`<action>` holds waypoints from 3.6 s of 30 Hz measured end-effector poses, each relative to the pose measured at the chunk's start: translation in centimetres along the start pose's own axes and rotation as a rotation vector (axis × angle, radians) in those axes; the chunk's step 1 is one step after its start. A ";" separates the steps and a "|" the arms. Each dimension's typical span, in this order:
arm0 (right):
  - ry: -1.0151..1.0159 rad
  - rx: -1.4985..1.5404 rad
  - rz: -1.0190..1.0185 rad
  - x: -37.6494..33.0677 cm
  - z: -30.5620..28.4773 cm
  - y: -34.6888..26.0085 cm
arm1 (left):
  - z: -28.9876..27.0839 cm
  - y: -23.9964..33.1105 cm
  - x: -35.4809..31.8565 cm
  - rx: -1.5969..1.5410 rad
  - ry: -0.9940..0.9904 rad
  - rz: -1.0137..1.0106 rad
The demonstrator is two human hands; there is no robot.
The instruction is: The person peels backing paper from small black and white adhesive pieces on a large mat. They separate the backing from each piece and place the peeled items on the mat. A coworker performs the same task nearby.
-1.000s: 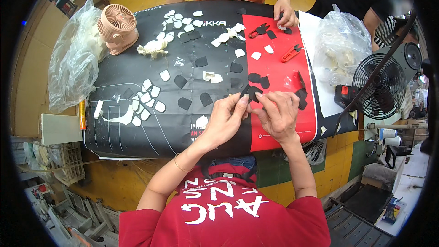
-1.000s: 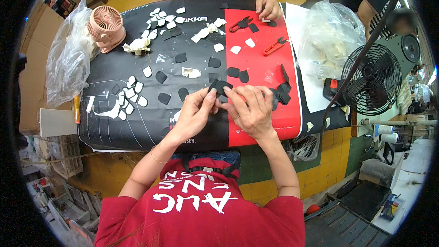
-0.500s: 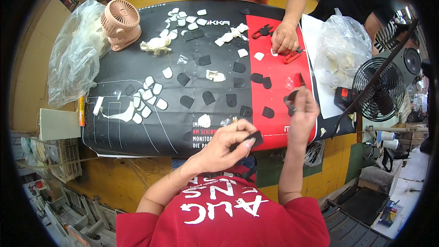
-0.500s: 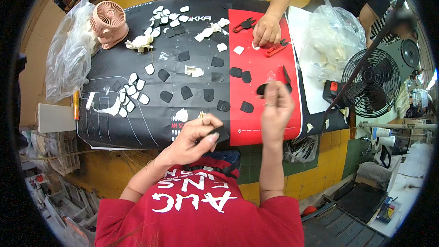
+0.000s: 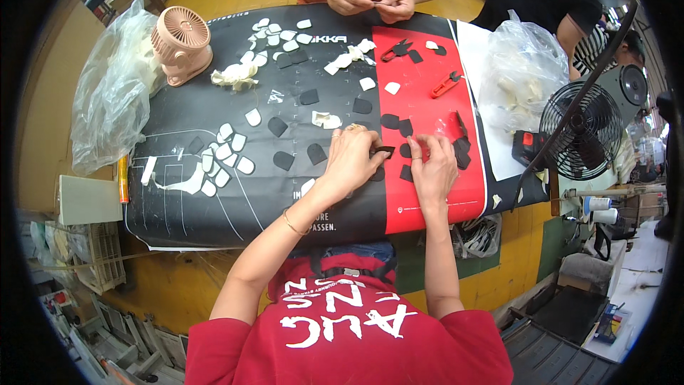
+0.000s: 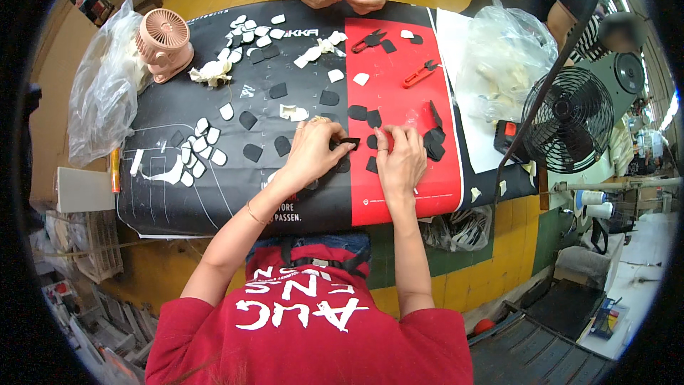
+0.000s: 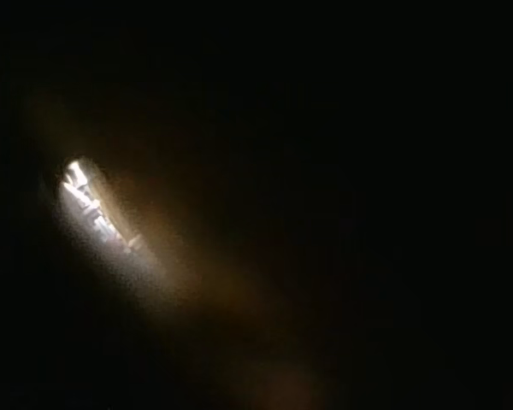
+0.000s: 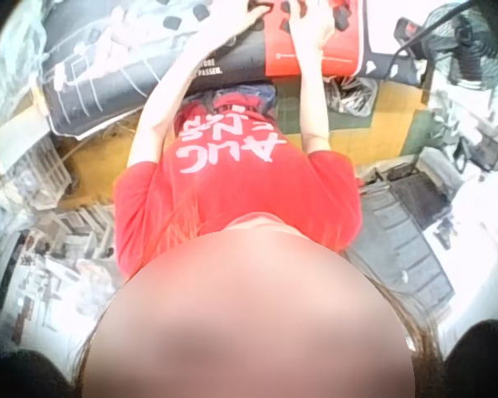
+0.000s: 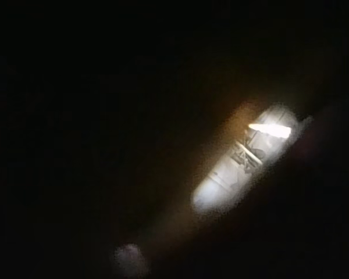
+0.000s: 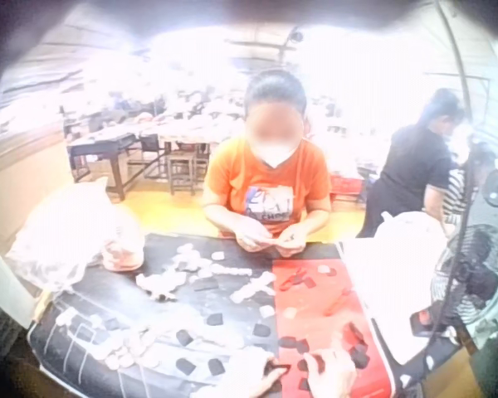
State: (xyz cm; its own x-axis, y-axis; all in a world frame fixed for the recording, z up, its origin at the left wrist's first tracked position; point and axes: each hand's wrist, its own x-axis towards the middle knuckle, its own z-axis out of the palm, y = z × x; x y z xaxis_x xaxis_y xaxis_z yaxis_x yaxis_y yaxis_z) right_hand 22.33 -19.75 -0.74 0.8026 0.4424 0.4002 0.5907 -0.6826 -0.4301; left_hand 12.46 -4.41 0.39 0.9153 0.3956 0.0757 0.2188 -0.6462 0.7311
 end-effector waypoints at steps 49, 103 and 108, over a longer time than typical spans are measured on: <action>0.091 0.751 0.437 -2.8 -6.2 6.0 | 1.2 5.0 -2.7 -0.797 -0.227 -0.177; -0.180 1.280 0.260 0.1 -6.5 5.4 | 3.9 7.0 3.1 -1.135 -0.414 -0.220; -0.161 1.019 0.369 -0.2 -7.0 3.3 | 3.2 7.1 1.9 -1.149 -0.368 -0.265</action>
State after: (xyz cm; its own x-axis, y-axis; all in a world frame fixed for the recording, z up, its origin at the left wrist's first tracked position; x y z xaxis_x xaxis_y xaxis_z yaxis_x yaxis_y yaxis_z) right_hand 23.55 -26.17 3.38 0.9019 0.4308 0.0303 0.0434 -0.0205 -0.9988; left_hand 16.86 -10.29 3.56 0.9692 0.0999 -0.2252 0.1583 0.4479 0.8799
